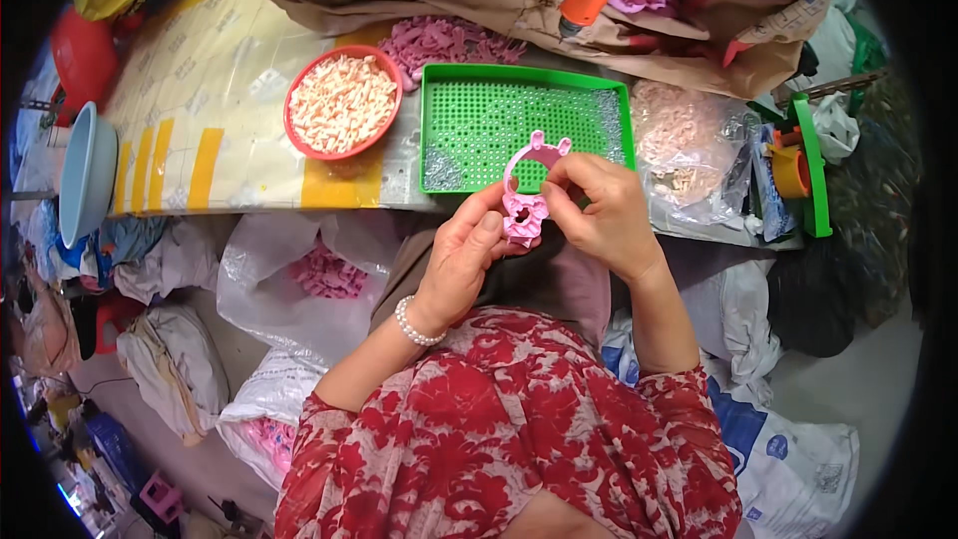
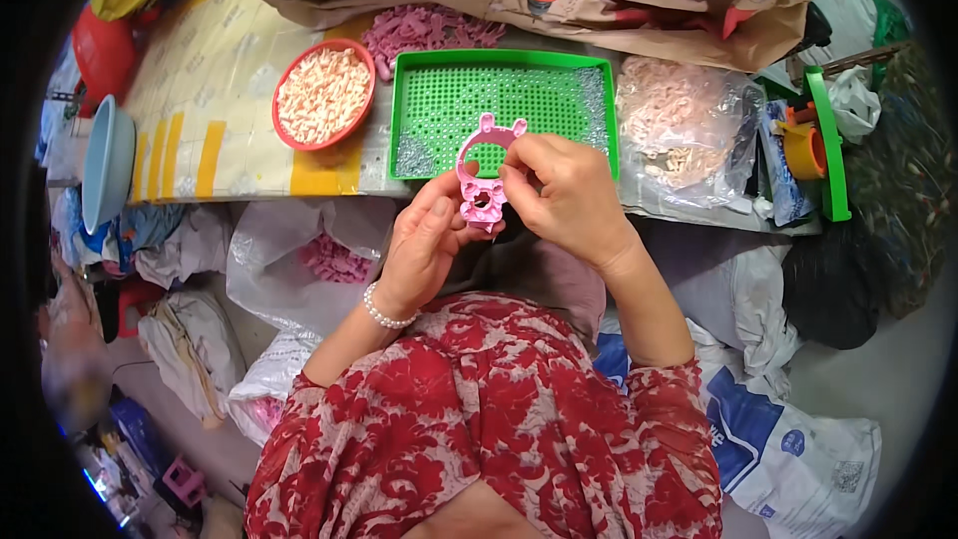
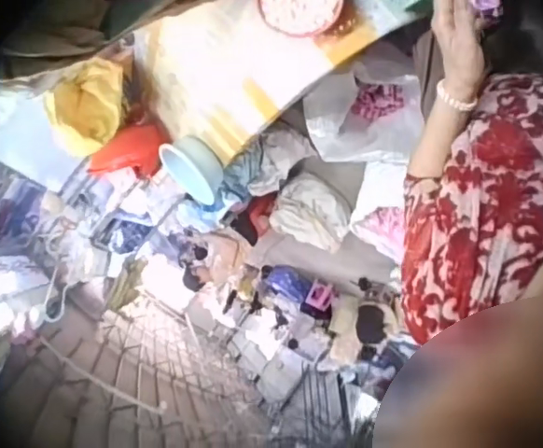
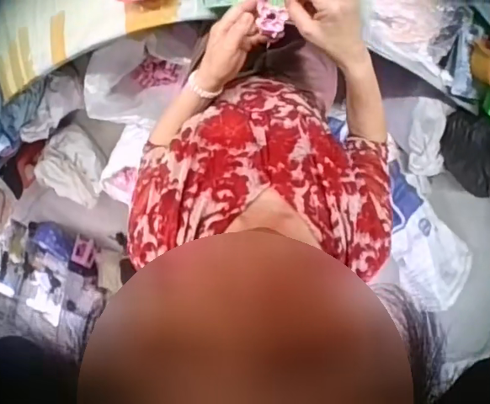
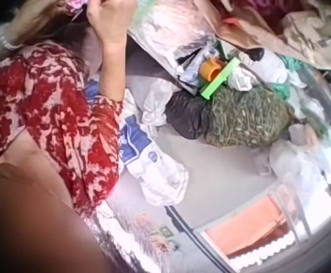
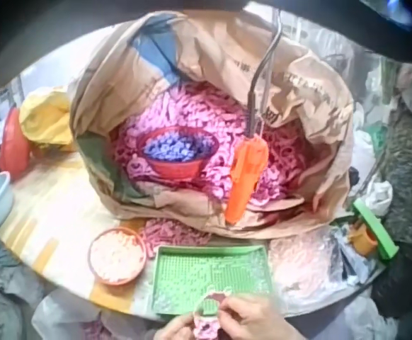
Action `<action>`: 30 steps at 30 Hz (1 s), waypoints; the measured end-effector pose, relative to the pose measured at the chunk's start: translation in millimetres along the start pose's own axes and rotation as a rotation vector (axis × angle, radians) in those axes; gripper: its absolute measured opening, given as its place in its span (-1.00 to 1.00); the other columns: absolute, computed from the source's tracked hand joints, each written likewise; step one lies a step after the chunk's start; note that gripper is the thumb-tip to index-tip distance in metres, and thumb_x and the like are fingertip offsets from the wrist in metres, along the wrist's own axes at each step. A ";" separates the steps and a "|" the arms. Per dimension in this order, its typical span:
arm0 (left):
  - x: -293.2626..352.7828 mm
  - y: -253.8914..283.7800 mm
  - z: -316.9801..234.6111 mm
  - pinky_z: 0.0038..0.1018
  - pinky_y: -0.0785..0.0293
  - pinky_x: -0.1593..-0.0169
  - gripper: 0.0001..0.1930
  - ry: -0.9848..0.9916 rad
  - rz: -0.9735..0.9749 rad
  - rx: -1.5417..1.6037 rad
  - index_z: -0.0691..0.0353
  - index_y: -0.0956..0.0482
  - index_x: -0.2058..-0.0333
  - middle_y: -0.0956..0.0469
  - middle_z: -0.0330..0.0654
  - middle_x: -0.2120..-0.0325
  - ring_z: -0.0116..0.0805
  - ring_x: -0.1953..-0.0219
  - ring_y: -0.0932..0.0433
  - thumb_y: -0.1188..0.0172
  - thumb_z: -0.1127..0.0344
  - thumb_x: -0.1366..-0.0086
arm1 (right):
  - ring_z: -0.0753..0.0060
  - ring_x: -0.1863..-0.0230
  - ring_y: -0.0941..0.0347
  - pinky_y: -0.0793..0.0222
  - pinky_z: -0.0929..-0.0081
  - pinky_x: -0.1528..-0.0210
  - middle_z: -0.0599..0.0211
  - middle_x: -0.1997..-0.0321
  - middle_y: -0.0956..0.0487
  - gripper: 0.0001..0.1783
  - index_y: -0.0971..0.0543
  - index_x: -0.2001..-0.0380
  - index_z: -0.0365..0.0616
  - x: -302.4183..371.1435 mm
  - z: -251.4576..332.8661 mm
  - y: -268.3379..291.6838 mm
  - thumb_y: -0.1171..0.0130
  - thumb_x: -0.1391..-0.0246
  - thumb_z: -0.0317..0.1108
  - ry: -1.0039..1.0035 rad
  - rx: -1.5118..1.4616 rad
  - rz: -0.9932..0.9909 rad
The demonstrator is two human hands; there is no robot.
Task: Assembling a pink plastic toy frame with small white components and using an electric screwdriver.
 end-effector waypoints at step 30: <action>33.7 48.6 -23.0 -0.56 -0.54 0.31 -0.72 -0.112 -0.278 -0.117 0.34 -0.32 0.06 -0.49 -0.14 0.28 -0.42 0.39 -0.57 -0.04 0.53 -0.24 | 0.49 0.51 -0.47 -0.37 0.58 0.45 0.25 0.49 -0.55 -0.80 -0.56 0.30 -0.28 -54.1 44.6 -25.0 -0.21 0.08 -0.52 0.213 -0.066 0.032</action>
Point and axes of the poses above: each hand's wrist, its own x-axis away from the middle knuckle, its own y-axis out of the back of the hand, z = x × y, the point moved 6 cm from there along -x, towards the middle knuckle
